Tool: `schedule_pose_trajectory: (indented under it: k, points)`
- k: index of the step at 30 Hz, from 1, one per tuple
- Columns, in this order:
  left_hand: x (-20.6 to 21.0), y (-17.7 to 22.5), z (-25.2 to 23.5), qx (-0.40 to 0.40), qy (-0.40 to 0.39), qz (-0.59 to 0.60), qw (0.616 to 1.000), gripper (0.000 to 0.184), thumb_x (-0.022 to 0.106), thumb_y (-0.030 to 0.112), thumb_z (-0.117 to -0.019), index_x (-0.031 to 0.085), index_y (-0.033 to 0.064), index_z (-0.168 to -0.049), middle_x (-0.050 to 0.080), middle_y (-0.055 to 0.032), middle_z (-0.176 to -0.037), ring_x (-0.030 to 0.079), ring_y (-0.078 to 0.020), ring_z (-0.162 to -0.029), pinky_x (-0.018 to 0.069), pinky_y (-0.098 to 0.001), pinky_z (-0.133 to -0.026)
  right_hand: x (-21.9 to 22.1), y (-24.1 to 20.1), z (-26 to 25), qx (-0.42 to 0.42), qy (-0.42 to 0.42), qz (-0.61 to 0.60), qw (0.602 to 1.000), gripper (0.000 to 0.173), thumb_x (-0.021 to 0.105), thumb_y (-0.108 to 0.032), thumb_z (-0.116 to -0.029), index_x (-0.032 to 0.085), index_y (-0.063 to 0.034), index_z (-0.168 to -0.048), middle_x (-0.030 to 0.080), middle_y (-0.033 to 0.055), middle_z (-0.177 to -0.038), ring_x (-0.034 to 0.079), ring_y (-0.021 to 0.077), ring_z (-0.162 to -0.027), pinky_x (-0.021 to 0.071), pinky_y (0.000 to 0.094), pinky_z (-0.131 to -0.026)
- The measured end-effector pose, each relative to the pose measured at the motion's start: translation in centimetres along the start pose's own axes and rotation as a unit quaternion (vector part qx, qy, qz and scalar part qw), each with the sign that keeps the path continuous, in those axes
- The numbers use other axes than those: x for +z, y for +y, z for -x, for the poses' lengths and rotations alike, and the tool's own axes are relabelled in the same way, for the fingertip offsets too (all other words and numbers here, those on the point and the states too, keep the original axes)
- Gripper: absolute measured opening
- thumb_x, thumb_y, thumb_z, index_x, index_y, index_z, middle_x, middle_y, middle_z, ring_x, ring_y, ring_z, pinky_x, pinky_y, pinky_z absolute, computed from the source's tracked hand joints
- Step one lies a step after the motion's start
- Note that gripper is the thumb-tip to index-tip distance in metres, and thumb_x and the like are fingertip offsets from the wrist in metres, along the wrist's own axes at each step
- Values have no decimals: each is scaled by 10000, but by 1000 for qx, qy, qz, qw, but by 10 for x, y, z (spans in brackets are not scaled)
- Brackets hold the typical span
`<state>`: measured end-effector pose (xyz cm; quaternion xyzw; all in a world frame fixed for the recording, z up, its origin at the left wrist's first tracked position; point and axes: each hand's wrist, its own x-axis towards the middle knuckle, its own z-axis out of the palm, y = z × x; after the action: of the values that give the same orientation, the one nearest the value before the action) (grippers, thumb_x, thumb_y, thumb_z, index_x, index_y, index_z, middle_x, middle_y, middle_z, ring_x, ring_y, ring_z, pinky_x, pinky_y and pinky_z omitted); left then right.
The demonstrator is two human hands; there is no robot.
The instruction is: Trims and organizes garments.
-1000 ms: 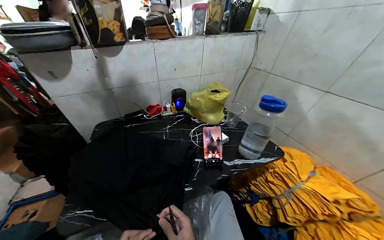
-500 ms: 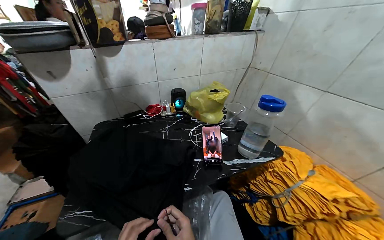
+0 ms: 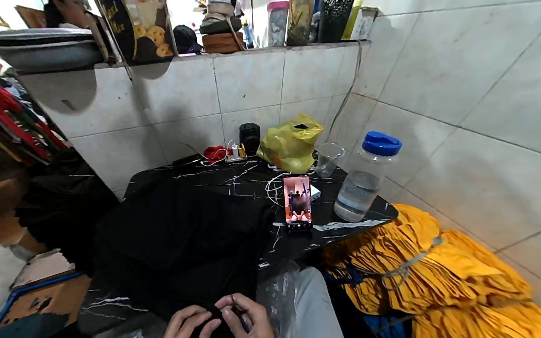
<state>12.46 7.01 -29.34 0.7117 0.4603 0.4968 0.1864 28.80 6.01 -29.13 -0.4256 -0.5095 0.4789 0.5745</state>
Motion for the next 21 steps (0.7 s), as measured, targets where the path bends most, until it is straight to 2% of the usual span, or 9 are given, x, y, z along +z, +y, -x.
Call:
schedule_pose_trajectory:
  k: [2, 4, 7, 9, 11, 14, 16, 18, 21]
  points:
    - [0, -3, 1, 15, 9, -2, 1000, 121, 799, 165, -888, 796, 45, -904, 723, -98, -1001, 663, -155, -1010, 546, -288, -932, -1, 0, 0, 1, -12, 2, 1000, 193, 578, -14, -1008, 713, 18, -1143, 733, 79, -1030, 679, 82, -824, 576, 265, -722]
    - [1, -4, 0, 28, 7, -8, 1000, 121, 760, 165, -921, 781, 47, -905, 734, -83, -970, 675, -156, -989, 549, -299, -928, -1, 0, 0, 0, -13, -4, 1000, 186, 596, -19, -1002, 719, 18, -1137, 735, 81, -1036, 685, 83, -824, 584, 267, -721]
    - [2, 7, -3, 8, -3, -11, 1000, 148, 692, 120, -959, 739, -6, -895, 728, -117, -941, 688, -175, -977, 549, -298, -932, -1, -3, 0, 4, -10, -20, 1000, 181, 642, -40, -985, 718, 27, -1135, 741, 74, -991, 688, 86, -819, 585, 271, -732]
    - [2, 22, -8, -8, 3, -13, 1000, 149, 646, 39, -948, 721, -60, -865, 728, -180, -918, 712, -226, -965, 559, -313, -921, -1, -5, 0, 8, -9, -26, 1000, 186, 678, -52, -962, 714, 23, -1129, 741, 55, -972, 668, 62, -752, 570, 245, -681]
    - [2, 26, -9, -14, 3, -17, 1000, 166, 630, 40, -959, 713, -71, -868, 723, -196, -927, 709, -231, -975, 550, -305, -926, -1, -5, 1, 11, -8, -26, 1000, 186, 698, -49, -944, 712, 22, -1115, 733, 51, -973, 632, 39, -688, 545, 221, -630]
    - [4, 16, -6, -8, 22, 29, 999, 112, 660, 18, -929, 723, -58, -877, 725, -164, -928, 702, -194, -967, 557, -302, -916, -1, -7, 1, 18, 7, -14, 1000, 150, 728, -58, -925, 711, 15, -1054, 711, 37, -906, 544, 12, -580, 478, 193, -539]
    - [3, 2, -2, -2, 25, 85, 996, 64, 713, 16, -906, 742, -36, -930, 733, -125, -973, 700, -166, -989, 574, -320, -924, -1, -6, 2, 23, 19, -10, 1000, 138, 756, -71, -910, 709, 11, -1011, 680, 27, -836, 479, 15, -532, 426, 191, -495]
    - [-2, -4, 0, -2, 3, 105, 994, 103, 763, 68, -900, 750, 2, -978, 739, -94, -1019, 696, -157, -1024, 576, -328, -946, -2, -5, 2, 21, 19, -9, 1000, 126, 751, -68, -918, 703, 10, -1004, 674, 31, -829, 504, 28, -558, 443, 200, -518]
    - [-6, -7, 0, 0, -26, 86, 996, 225, 834, 151, -856, 765, 17, -1022, 748, -95, -1051, 692, -173, -1053, 564, -340, -972, -2, -4, 2, 17, 13, -16, 1000, 104, 724, -51, -935, 688, 20, -1001, 708, 60, -876, 644, 76, -700, 553, 245, -638]
